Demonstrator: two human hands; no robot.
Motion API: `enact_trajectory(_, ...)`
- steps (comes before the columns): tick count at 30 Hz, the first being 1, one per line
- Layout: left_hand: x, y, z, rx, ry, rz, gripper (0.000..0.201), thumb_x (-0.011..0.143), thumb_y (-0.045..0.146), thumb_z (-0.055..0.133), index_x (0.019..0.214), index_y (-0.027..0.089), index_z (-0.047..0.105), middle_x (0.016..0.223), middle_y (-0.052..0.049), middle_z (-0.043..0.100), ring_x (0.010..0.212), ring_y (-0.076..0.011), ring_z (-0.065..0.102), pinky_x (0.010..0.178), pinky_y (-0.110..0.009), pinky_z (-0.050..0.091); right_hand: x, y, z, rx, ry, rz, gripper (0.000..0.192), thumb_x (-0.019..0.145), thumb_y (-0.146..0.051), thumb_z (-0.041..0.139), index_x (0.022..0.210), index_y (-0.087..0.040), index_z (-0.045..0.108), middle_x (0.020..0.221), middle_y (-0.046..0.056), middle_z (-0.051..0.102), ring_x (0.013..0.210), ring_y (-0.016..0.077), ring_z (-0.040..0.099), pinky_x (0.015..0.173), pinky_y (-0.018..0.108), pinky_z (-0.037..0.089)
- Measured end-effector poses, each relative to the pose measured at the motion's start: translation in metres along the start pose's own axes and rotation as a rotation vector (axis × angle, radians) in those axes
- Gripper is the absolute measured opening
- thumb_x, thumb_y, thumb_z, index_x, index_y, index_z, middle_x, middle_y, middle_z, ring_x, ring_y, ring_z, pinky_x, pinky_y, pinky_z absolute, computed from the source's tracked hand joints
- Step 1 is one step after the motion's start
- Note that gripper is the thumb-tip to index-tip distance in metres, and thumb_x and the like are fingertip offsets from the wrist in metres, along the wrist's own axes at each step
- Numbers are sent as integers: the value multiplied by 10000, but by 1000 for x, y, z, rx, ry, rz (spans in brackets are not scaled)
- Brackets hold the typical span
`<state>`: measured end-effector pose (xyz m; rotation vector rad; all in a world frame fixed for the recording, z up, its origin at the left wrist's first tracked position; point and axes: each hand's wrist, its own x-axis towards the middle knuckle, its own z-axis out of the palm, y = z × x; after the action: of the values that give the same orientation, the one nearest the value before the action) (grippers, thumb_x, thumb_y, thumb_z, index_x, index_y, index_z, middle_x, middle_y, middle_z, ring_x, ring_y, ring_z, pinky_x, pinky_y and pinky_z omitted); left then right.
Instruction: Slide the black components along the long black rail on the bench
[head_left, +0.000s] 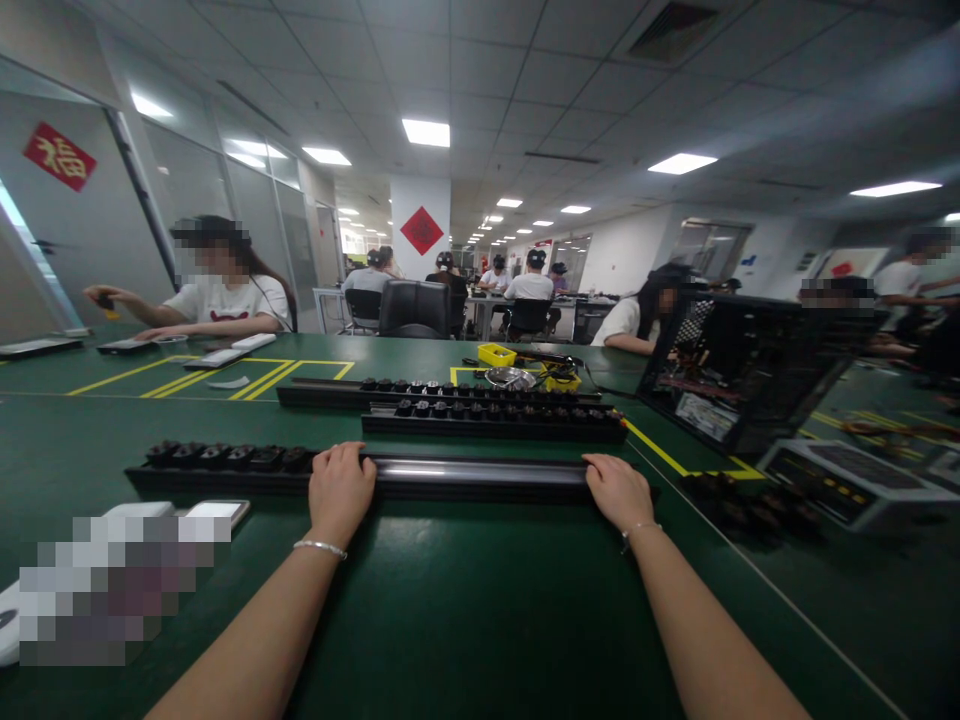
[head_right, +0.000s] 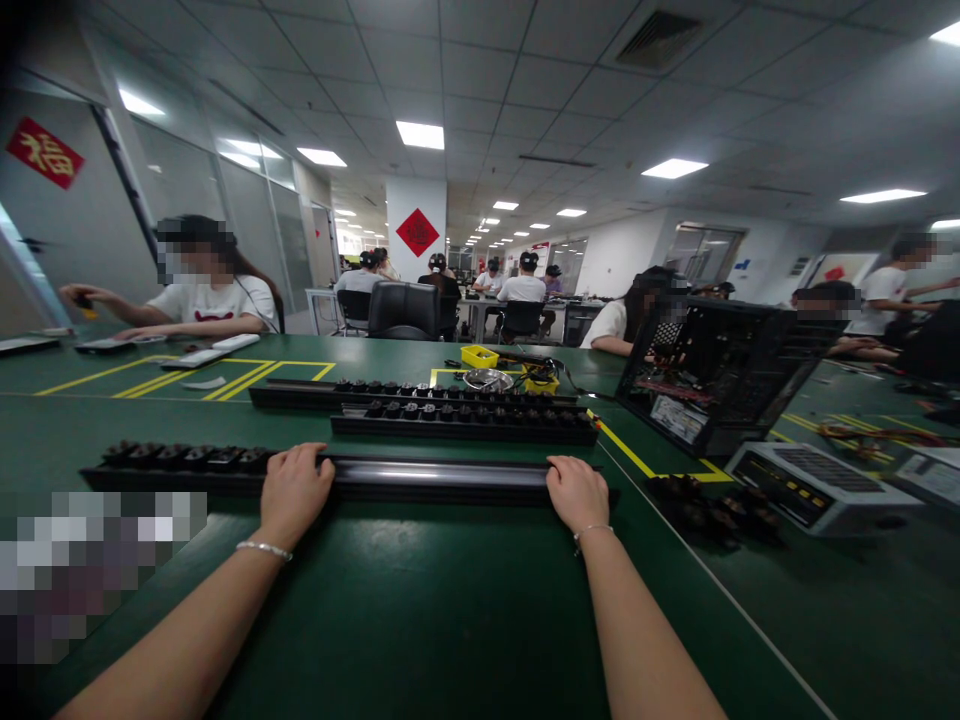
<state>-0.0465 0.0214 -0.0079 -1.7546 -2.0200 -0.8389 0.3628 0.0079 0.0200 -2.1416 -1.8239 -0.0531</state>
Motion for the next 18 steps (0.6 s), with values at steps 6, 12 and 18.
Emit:
enact_trajectory(6,0,1,-2,-9,-19,-3,352,827,281,366,1042,147,609,1067,-114,656,1059,-252,527,928,-380,371,1,1,2,0,24,-1,472,876,-315,260,1180,-222,607,1271,31,574,1206,205,458,1002,404,336)
enact_trajectory(12,-1,3,-2,-40,-30,50,336,827,249,373,1040,156,615,1085,-100,656,1062,-240,534,950,-365,376,2,2,4,-21,26,-4,471,879,-327,261,1179,-232,612,1263,29,580,1204,207,462,991,401,345)
enact_trajectory(18,-5,10,-5,-33,59,-80,441,819,262,394,1217,120,522,1352,-134,492,1214,-271,440,1023,-438,330,2,2,4,-18,26,-8,476,878,-323,258,1185,-228,608,1266,28,578,1202,208,463,990,407,350)
